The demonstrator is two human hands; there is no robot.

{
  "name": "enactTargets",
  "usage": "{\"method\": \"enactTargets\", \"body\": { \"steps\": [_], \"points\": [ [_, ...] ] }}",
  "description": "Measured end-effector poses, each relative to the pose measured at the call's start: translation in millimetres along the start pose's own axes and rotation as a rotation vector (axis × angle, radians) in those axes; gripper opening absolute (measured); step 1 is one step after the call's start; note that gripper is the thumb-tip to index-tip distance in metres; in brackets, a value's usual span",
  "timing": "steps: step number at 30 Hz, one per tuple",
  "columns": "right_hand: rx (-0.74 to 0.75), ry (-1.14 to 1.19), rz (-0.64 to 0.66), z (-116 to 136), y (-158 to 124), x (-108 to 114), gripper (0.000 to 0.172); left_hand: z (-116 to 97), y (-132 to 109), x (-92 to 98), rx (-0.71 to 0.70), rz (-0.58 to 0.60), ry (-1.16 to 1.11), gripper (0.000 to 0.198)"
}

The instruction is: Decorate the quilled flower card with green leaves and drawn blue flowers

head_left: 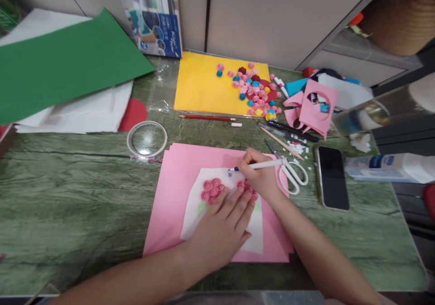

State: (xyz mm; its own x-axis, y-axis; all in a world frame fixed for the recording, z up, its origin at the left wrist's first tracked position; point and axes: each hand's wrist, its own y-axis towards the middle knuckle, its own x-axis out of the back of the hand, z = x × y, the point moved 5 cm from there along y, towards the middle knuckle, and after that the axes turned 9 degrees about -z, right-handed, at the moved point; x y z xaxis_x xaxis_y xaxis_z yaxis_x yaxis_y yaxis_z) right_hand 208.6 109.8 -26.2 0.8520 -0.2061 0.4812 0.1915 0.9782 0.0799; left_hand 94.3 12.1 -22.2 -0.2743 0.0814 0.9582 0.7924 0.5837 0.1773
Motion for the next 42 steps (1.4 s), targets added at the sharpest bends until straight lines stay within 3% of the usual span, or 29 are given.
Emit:
{"method": "enactTargets", "body": {
  "steps": [38, 42],
  "points": [
    [0.059, 0.022, 0.023, 0.2, -1.0, 1.3, 0.029, 0.8, 1.4, -0.3, -0.001, -0.002, -0.019, 0.054],
    [0.016, 0.067, -0.021, -2.8, -0.6, 4.0, 0.03, 0.8, 0.8, 0.3, -0.004, -0.009, -0.015, 0.055]
  ]
}}
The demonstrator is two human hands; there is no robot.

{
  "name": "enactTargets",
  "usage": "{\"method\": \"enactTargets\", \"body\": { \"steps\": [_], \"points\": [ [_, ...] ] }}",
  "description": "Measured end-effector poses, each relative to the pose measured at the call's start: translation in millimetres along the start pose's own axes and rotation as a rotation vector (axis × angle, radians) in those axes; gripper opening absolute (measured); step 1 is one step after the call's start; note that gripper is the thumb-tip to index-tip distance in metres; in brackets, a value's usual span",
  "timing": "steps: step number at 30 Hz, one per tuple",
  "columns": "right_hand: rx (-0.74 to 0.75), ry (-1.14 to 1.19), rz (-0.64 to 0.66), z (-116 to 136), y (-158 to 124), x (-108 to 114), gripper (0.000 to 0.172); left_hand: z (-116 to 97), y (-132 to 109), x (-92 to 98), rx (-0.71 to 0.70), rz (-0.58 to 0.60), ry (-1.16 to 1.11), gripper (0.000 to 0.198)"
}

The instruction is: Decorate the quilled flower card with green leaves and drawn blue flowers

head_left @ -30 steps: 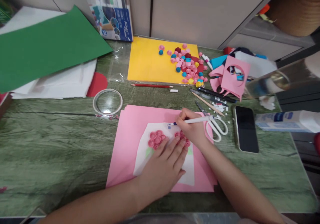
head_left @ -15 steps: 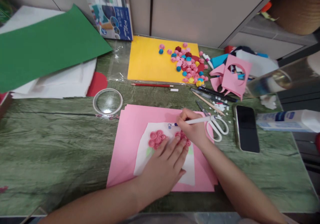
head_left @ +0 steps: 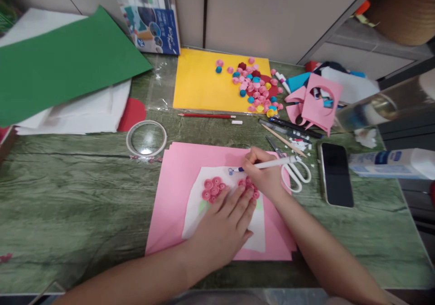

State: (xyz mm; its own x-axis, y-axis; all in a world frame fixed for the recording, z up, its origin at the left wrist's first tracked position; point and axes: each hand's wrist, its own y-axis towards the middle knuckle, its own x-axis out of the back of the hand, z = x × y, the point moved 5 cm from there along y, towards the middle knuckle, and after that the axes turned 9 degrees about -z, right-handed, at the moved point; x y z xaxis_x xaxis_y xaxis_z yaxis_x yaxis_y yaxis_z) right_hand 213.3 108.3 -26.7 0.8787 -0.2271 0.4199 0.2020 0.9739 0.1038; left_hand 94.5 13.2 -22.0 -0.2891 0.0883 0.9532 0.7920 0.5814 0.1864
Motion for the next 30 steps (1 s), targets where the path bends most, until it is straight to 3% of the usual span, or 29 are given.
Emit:
{"method": "enactTargets", "body": {
  "steps": [12, 30],
  "points": [
    [0.025, -0.042, 0.047, -0.4, -2.0, -3.0, 0.029, -0.3, -0.1, -0.9, 0.006, -0.003, -0.006, 0.054],
    [0.021, -0.106, -0.022, 1.7, -1.8, 1.2, 0.029, -0.4, 0.3, 0.5, -0.006, 0.023, 0.007, 0.055]
  ]
}}
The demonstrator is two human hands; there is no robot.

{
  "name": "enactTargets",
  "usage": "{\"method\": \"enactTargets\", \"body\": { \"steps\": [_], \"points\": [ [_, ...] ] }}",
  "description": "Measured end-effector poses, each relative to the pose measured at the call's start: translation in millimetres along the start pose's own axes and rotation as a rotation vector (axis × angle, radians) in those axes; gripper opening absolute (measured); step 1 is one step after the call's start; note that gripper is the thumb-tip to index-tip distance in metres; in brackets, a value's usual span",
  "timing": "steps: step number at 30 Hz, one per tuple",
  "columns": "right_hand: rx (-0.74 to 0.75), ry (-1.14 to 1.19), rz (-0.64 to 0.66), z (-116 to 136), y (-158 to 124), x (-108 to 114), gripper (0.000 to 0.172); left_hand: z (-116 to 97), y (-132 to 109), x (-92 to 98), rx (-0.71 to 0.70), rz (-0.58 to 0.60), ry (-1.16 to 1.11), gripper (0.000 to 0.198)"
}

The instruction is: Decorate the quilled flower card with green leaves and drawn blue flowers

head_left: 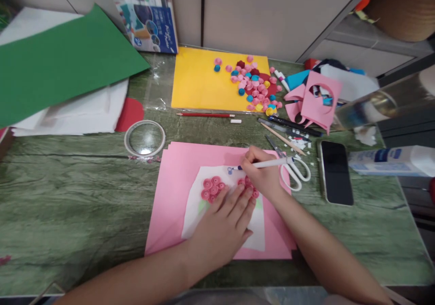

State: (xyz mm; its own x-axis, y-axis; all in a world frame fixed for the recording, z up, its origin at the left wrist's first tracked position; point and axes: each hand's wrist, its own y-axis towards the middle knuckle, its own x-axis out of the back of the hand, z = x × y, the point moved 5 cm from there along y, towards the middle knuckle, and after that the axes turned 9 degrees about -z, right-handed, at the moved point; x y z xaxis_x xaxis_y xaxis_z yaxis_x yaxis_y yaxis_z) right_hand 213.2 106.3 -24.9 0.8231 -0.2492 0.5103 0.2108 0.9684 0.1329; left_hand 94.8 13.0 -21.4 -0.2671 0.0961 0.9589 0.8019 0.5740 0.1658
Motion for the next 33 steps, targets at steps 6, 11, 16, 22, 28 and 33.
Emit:
{"method": "enactTargets", "body": {
  "steps": [6, 11, 16, 22, 28, 33],
  "points": [
    [0.016, 0.0, -0.009, -0.6, -0.2, -0.3, 0.029, 0.5, 0.5, -0.8, 0.002, 0.009, 0.003, 0.055],
    [0.03, 0.018, -0.006, -0.9, 0.2, -0.2, 0.029, 0.2, 0.5, -0.4, 0.004, 0.007, -0.003, 0.055],
    [0.018, 0.034, 0.001, -4.7, -0.7, -0.7, 0.028, -0.2, 0.1, 0.7, 0.001, 0.0, -0.007, 0.055],
    [0.026, 0.048, 0.011, -3.5, -1.0, -0.5, 0.029, 0.6, 0.0, -0.4, 0.006, 0.004, -0.007, 0.055],
    [0.032, 0.038, 0.013, -3.9, -1.1, 0.1, 0.029, 0.1, 0.2, -1.7, 0.001, 0.001, -0.003, 0.055],
    [0.039, 0.04, 0.026, -1.1, -0.7, 0.4, 0.029, 0.1, -0.1, -0.8, 0.003, -0.008, -0.007, 0.054]
  ]
}}
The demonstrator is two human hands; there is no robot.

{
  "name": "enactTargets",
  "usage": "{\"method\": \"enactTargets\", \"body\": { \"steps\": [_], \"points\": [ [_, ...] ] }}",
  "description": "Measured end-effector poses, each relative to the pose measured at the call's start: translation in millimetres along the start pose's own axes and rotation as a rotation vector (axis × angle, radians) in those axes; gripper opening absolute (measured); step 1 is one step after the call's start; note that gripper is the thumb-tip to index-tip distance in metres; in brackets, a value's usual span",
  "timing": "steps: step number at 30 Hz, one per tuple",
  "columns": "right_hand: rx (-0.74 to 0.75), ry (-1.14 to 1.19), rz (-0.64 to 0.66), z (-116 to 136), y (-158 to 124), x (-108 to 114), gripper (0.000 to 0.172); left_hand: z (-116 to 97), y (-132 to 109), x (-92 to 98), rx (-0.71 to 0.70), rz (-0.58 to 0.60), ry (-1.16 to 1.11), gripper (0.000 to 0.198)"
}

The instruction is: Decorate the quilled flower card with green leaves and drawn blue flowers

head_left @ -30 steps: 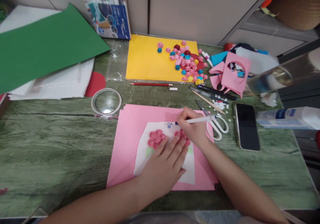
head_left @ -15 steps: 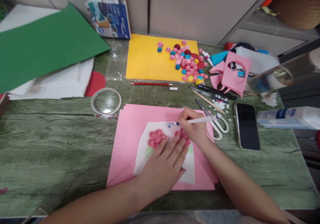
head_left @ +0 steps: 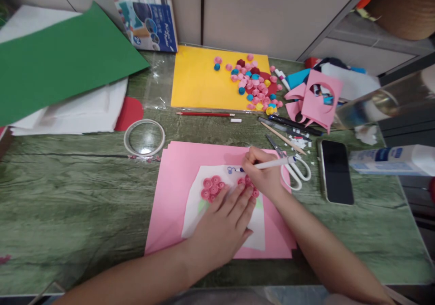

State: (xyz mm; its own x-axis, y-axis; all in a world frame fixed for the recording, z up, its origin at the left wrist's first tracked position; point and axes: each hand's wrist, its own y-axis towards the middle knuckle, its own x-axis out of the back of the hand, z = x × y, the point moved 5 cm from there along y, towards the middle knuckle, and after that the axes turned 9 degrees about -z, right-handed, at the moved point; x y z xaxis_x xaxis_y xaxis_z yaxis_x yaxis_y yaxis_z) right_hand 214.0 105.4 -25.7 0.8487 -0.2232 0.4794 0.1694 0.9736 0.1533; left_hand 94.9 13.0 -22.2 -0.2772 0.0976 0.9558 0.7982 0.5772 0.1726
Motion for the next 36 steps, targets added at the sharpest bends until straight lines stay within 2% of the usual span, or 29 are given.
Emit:
{"method": "enactTargets", "body": {
  "steps": [8, 21, 36],
  "points": [
    [-0.085, 0.129, -0.037, -4.1, 0.1, -0.1, 0.03, 0.0, 0.0, -0.4, 0.002, 0.002, -0.007, 0.055],
    [-0.024, 0.018, 0.032, 0.8, -0.8, -2.2, 0.029, -0.5, 0.7, 1.3, 0.0, 0.006, 0.002, 0.054],
    [-0.035, 0.046, 0.007, -0.3, -1.4, -3.2, 0.029, -0.1, -0.1, -0.9, 0.005, 0.012, -0.018, 0.055]
  ]
}}
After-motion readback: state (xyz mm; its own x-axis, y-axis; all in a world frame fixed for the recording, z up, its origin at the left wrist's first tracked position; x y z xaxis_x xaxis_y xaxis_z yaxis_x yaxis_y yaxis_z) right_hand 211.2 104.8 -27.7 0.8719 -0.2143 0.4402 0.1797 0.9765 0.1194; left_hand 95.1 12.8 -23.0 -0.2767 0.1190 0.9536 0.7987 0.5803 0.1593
